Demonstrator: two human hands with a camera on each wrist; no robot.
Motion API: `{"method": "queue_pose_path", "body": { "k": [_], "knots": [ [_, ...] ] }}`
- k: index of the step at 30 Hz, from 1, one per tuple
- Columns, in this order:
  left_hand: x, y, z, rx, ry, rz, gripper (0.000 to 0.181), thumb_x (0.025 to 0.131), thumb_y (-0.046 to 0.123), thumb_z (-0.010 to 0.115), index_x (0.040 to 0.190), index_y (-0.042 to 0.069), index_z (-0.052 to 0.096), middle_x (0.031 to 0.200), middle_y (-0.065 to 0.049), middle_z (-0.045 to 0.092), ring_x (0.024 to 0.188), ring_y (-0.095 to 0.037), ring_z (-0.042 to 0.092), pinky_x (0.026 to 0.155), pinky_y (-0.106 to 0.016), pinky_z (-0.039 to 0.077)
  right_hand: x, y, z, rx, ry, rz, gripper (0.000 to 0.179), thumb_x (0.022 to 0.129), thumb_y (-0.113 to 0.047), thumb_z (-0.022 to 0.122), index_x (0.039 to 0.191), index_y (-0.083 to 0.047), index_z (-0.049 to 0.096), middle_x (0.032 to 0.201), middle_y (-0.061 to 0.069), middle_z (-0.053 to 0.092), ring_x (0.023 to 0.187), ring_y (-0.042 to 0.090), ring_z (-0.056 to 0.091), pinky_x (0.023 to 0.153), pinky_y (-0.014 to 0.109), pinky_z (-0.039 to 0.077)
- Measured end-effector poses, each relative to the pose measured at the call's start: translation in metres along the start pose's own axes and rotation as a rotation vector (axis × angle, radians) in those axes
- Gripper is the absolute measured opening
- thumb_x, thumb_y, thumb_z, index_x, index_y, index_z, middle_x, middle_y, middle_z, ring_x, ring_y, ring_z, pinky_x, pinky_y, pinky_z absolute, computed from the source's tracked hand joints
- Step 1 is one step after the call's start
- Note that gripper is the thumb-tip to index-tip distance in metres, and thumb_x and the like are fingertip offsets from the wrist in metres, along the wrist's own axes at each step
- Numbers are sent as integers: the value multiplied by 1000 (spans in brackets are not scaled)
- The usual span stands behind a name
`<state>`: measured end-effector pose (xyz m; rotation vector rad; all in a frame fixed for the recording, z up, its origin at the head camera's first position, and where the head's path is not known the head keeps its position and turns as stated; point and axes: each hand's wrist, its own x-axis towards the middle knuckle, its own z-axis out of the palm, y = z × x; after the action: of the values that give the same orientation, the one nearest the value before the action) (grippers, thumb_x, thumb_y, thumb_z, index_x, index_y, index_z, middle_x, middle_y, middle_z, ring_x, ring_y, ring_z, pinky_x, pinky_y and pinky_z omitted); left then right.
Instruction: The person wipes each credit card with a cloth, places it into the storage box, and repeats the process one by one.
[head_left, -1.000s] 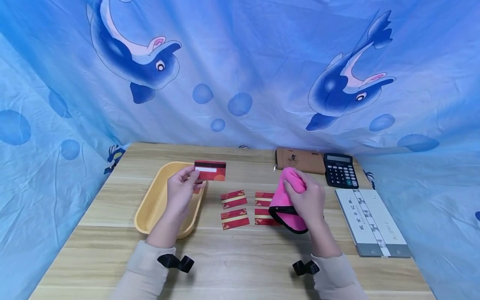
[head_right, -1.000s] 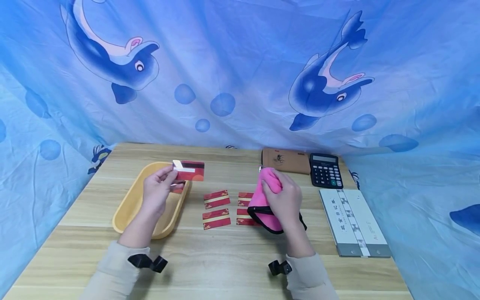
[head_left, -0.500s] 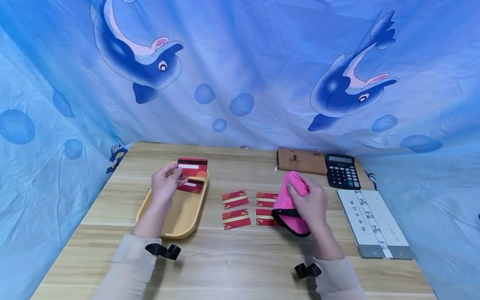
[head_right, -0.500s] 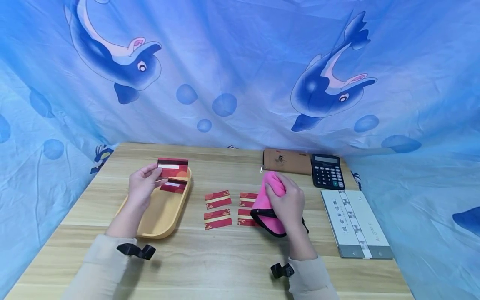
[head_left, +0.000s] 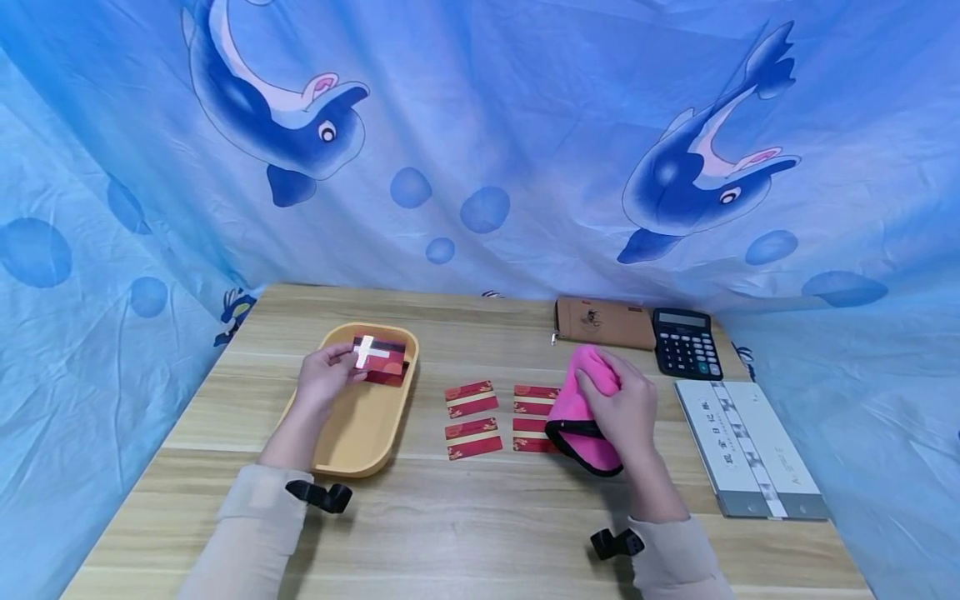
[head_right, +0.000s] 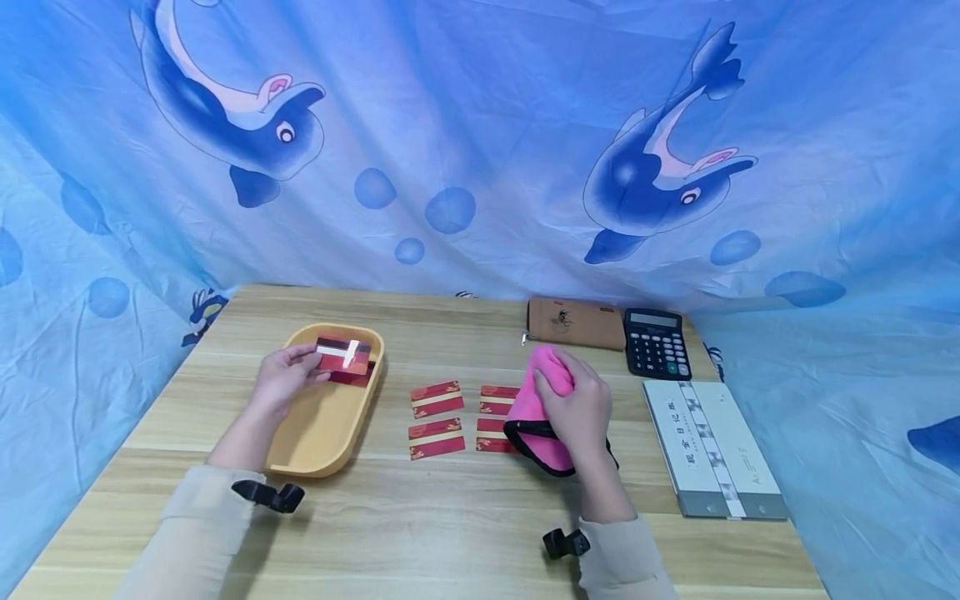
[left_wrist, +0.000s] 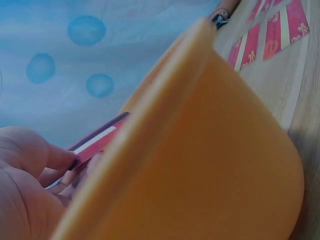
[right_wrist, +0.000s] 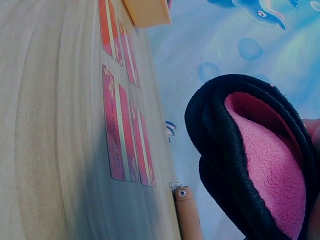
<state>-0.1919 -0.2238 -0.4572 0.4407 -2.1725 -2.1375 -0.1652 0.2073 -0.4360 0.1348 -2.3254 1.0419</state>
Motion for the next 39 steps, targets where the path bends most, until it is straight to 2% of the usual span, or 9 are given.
{"method": "queue_pose_path", "body": {
  "k": [5, 9, 13, 20, 24, 28, 32, 35, 39],
  "knots": [
    [4, -8, -2, 76, -42, -28, 43, 102, -6, 50, 141, -19, 41, 111, -23, 60, 73, -7, 66, 78, -23, 61, 0, 1, 0, 2, -14, 9, 45, 86, -22, 83, 127, -7, 70, 120, 15, 72, 109, 34, 68, 89, 51, 56],
    [6, -14, -1, 102, -88, -55, 43, 101, -7, 49, 141, -21, 39, 119, -29, 57, 78, -8, 65, 78, -23, 61, 0, 1, -1, 5, -15, 11, 46, 85, -22, 83, 126, -6, 71, 119, 15, 72, 109, 34, 68, 88, 51, 56],
    [8, -21, -1, 132, -131, -73, 45, 101, -7, 51, 140, -23, 37, 120, -28, 55, 82, -9, 64, 80, -23, 60, -1, 3, 0, 0, -27, -1, 46, 85, -22, 83, 127, -6, 70, 120, 15, 72, 110, 34, 67, 91, 52, 56],
    [10, -26, -1, 263, -108, -42, 49, 99, 1, 62, 139, -20, 43, 129, -33, 57, 85, -8, 62, 74, -21, 59, -3, 4, 2, 9, -45, -12, 48, 85, -22, 84, 128, -7, 70, 122, 15, 71, 112, 33, 67, 94, 51, 56],
    [7, -23, -2, 376, -90, -37, 52, 99, 10, 64, 140, -17, 46, 133, -35, 55, 92, -19, 63, 70, -23, 57, -3, 4, 2, 16, -45, -12, 47, 85, -22, 84, 127, -6, 70, 122, 15, 71, 112, 33, 67, 93, 51, 57],
    [4, -19, -3, 451, -87, -35, 58, 101, 19, 62, 143, -16, 42, 140, -35, 50, 114, -36, 60, 89, -37, 57, -3, 4, 1, 24, -42, -21, 47, 85, -22, 85, 127, -6, 71, 121, 14, 71, 112, 32, 67, 94, 50, 56],
    [2, -16, -4, 534, -80, -39, 67, 103, 34, 58, 147, -12, 40, 147, -33, 45, 134, -43, 47, 109, -50, 45, -4, 6, 1, 27, -37, -32, 47, 84, -21, 85, 126, -6, 71, 121, 14, 71, 112, 32, 67, 94, 50, 56],
    [1, -14, -5, 560, -70, -44, 70, 103, 41, 56, 149, -9, 40, 150, -30, 42, 139, -44, 41, 113, -53, 40, -4, 8, 2, 24, -34, -35, 46, 84, -21, 85, 126, -6, 71, 120, 15, 72, 111, 33, 68, 93, 51, 56],
    [-1, -11, -3, 531, -19, 25, 66, 102, 40, 58, 147, -6, 45, 146, -27, 49, 134, -42, 48, 110, -51, 43, -4, 12, 2, 21, -28, -39, 46, 84, -21, 85, 124, -5, 72, 118, 15, 72, 109, 34, 68, 91, 52, 56]
  ]
}}
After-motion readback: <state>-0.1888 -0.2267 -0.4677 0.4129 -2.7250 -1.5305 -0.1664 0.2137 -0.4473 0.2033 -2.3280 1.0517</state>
